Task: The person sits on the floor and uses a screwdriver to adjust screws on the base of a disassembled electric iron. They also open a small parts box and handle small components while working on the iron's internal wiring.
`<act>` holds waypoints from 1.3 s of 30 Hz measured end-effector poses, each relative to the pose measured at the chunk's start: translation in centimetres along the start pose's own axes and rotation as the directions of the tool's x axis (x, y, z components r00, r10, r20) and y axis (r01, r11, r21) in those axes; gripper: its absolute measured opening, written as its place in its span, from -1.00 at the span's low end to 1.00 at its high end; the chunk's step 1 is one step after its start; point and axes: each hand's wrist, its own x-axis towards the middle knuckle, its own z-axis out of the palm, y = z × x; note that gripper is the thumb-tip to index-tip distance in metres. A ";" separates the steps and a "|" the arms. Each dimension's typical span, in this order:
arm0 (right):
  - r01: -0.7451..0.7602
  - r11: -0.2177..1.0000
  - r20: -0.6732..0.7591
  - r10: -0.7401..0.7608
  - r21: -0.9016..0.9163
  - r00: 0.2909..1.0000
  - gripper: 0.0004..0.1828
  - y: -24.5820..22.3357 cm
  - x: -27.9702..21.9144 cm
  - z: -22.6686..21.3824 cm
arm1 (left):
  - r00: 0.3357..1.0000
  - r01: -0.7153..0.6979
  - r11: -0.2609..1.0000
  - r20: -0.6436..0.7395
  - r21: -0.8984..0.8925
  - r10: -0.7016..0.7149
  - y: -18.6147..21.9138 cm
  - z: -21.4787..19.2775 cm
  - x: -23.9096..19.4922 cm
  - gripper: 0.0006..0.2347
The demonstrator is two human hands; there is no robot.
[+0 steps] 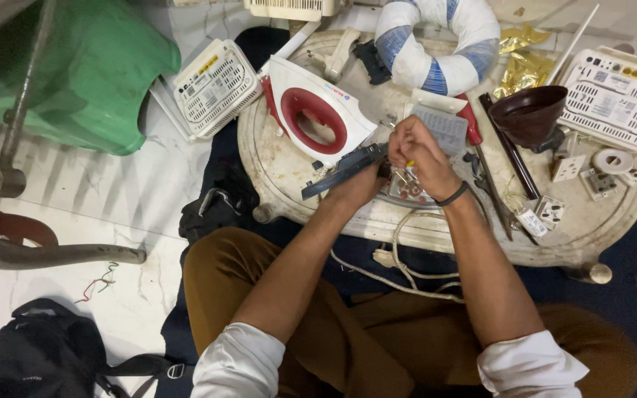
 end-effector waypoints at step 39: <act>0.150 0.986 -0.388 -0.164 -0.067 0.907 -0.48 2.8 0.1 2.2 | 0.998 -0.012 0.998 -0.060 0.066 0.016 0.7 -0.8 0.0 -0.56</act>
